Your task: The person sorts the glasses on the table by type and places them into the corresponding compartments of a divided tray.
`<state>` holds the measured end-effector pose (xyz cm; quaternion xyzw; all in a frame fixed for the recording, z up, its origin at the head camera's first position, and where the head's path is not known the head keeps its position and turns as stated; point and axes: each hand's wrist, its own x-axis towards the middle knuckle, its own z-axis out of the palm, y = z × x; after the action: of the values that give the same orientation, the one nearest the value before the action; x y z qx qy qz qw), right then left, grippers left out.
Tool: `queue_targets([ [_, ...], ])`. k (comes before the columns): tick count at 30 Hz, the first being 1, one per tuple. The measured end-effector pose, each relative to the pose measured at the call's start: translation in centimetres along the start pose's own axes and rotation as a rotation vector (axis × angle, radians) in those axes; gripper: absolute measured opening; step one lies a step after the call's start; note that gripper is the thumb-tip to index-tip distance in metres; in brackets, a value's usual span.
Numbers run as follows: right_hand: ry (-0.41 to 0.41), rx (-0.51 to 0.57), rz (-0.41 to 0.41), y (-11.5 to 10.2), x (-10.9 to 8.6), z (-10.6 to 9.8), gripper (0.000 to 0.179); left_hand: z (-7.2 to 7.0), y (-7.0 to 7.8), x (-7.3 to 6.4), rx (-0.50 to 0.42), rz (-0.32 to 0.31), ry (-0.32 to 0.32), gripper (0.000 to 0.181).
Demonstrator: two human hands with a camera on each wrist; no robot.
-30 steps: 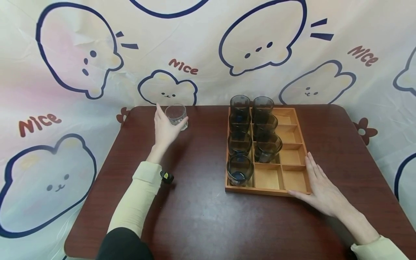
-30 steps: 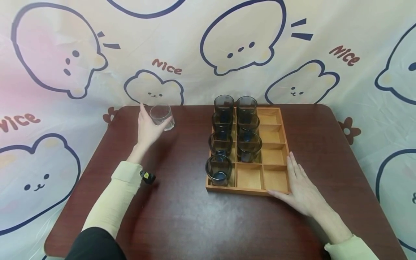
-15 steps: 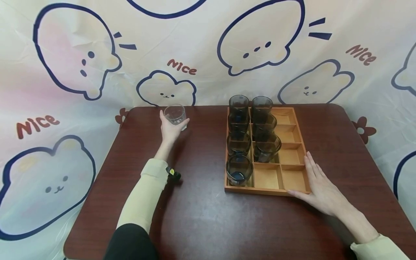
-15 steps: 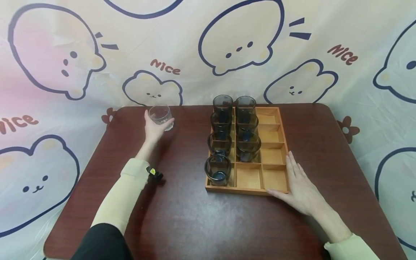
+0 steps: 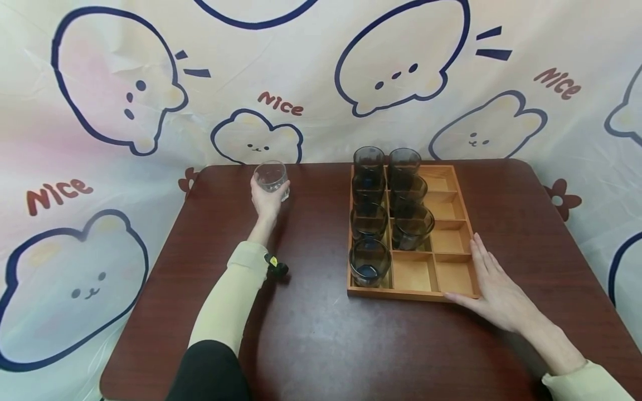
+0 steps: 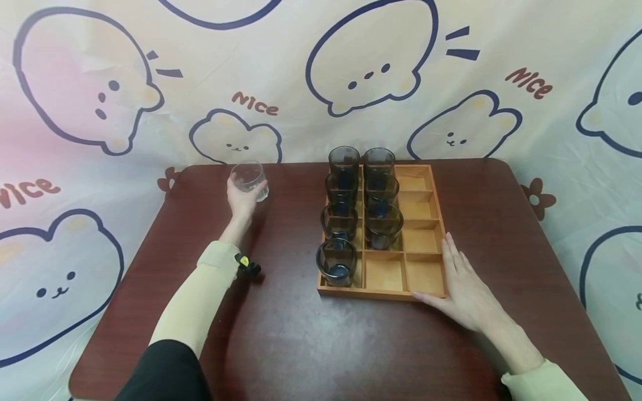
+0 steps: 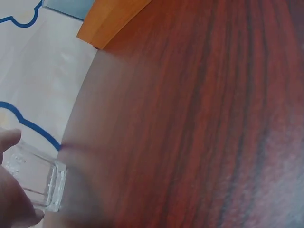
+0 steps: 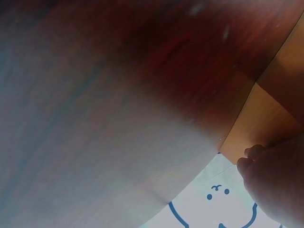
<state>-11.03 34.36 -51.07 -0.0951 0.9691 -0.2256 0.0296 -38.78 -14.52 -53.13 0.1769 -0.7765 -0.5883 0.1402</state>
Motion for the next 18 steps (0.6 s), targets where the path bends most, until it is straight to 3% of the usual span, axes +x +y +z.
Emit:
queue_targets([
  [2,0.007,-0.004,-0.010,0.0,0.0,0.1,0.130,0.4,-1.0,1.0,0.007,-0.027,0.030,0.103],
  [4,0.010,-0.006,-0.018,0.0,0.0,0.1,0.129,0.3,-1.0,1.1,-0.010,-0.053,0.041,0.102],
  [7,0.009,-0.007,-0.020,0.0,0.1,0.1,0.129,-0.2,0.5,-0.5,-0.055,-0.081,0.044,0.098],
  [12,0.004,-0.009,-0.013,0.0,0.1,0.1,0.129,-0.8,3.2,-3.2,-0.123,-0.074,-0.004,0.093],
  [18,0.002,-0.008,-0.006,0.1,0.0,0.1,0.129,-0.5,5.5,-4.5,-0.201,-0.052,-0.095,0.091],
])
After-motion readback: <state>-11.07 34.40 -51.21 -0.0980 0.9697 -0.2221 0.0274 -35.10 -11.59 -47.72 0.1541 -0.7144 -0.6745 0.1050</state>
